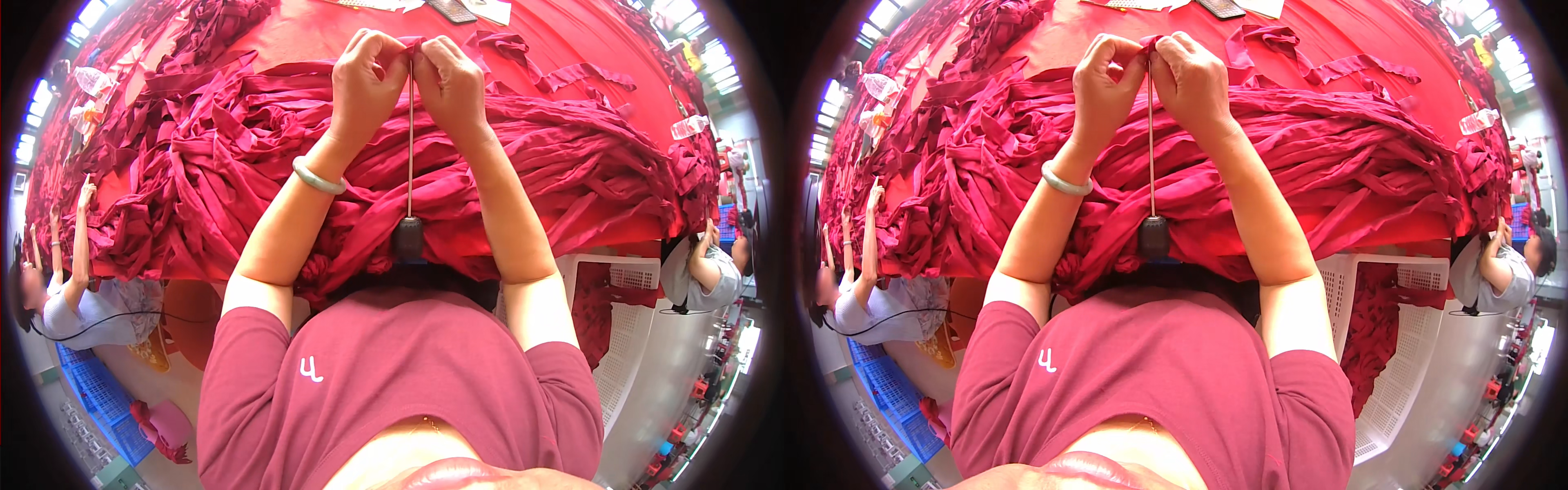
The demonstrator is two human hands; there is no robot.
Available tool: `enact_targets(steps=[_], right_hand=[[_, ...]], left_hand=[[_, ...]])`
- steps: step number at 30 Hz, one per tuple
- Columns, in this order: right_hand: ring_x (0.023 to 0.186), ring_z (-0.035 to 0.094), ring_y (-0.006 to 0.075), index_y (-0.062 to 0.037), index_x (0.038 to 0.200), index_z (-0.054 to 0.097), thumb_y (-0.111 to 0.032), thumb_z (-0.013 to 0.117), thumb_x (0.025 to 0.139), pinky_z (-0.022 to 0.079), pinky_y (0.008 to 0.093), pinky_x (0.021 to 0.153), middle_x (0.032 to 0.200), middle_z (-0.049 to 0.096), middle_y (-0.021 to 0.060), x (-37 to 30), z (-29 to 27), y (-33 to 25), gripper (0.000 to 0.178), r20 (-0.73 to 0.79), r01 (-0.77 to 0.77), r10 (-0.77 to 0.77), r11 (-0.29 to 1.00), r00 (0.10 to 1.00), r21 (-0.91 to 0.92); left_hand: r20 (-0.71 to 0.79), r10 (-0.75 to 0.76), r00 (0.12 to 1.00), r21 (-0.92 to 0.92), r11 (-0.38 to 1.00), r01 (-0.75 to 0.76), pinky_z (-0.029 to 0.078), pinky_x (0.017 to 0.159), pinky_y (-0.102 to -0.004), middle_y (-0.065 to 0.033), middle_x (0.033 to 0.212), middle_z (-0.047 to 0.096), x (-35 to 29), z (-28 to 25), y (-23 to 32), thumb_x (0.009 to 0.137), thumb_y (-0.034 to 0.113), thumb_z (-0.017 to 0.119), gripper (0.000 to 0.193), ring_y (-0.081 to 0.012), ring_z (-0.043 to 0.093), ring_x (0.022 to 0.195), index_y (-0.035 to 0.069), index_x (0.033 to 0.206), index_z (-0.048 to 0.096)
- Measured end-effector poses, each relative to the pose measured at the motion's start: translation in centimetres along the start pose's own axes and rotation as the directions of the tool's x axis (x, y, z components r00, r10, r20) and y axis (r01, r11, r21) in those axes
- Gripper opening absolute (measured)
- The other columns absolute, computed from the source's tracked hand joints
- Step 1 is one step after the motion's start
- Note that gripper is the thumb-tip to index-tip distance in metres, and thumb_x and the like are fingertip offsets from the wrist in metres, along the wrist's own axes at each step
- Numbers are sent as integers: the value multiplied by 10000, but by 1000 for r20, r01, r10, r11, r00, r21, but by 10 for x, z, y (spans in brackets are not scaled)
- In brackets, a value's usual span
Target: Thread and tie red fabric strips onto a vertical metal rod for toy assembly.
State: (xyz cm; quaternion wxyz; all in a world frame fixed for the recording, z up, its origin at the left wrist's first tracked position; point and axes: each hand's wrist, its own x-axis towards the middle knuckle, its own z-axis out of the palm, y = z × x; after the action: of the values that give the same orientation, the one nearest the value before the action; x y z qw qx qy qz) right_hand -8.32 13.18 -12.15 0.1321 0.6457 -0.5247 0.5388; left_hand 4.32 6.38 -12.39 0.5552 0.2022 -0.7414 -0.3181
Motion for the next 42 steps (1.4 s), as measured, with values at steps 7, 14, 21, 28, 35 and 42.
enact_targets(steps=[7,14,21,28,35,42], right_hand=[[755,607,374,-2,868,574,-83,585,895,480,413,638,821,586,169,-25,3,0,86,75,-209,199,963,977,169],[727,593,371,-3,878,583,-71,585,884,479,404,639,808,578,167,-32,-11,-12,68,108,-169,155,977,982,132],[515,460,84,21,770,668,-409,443,1040,387,268,505,553,516,-12,-2,-23,17,556,469,-656,471,633,747,411],[710,627,435,-10,794,646,-330,460,990,476,526,645,728,640,223,-28,1,-23,420,173,-375,388,921,905,-104],[527,476,238,28,739,578,-379,482,1019,411,383,550,571,525,139,-5,11,10,503,164,-442,410,836,897,325],[499,486,210,33,673,551,-193,574,952,388,391,502,566,517,167,-28,14,-24,360,85,-502,499,822,863,270]], left_hand=[[44,110,993,140,983,-115,467,579,-333,-108,755,566,-13,-3,7,795,18,671,84,-250,584,634,25,805,588],[364,-524,770,-403,657,638,458,571,-258,10,860,655,-27,-20,5,975,223,595,170,-96,586,685,68,985,663],[490,-530,692,-626,338,703,397,537,-169,-4,880,664,-3,-1,-6,953,194,651,143,-55,552,660,71,1025,643],[419,-570,707,-518,490,701,357,514,-178,48,676,548,-23,-22,6,931,195,683,167,-22,457,565,74,838,614],[382,-437,814,-491,650,580,359,536,-176,51,690,534,-18,-14,8,952,181,649,141,-25,457,590,81,860,612],[473,-581,662,-519,424,743,400,536,-213,15,736,580,-44,-32,4,980,210,604,134,-67,516,604,93,918,622]])
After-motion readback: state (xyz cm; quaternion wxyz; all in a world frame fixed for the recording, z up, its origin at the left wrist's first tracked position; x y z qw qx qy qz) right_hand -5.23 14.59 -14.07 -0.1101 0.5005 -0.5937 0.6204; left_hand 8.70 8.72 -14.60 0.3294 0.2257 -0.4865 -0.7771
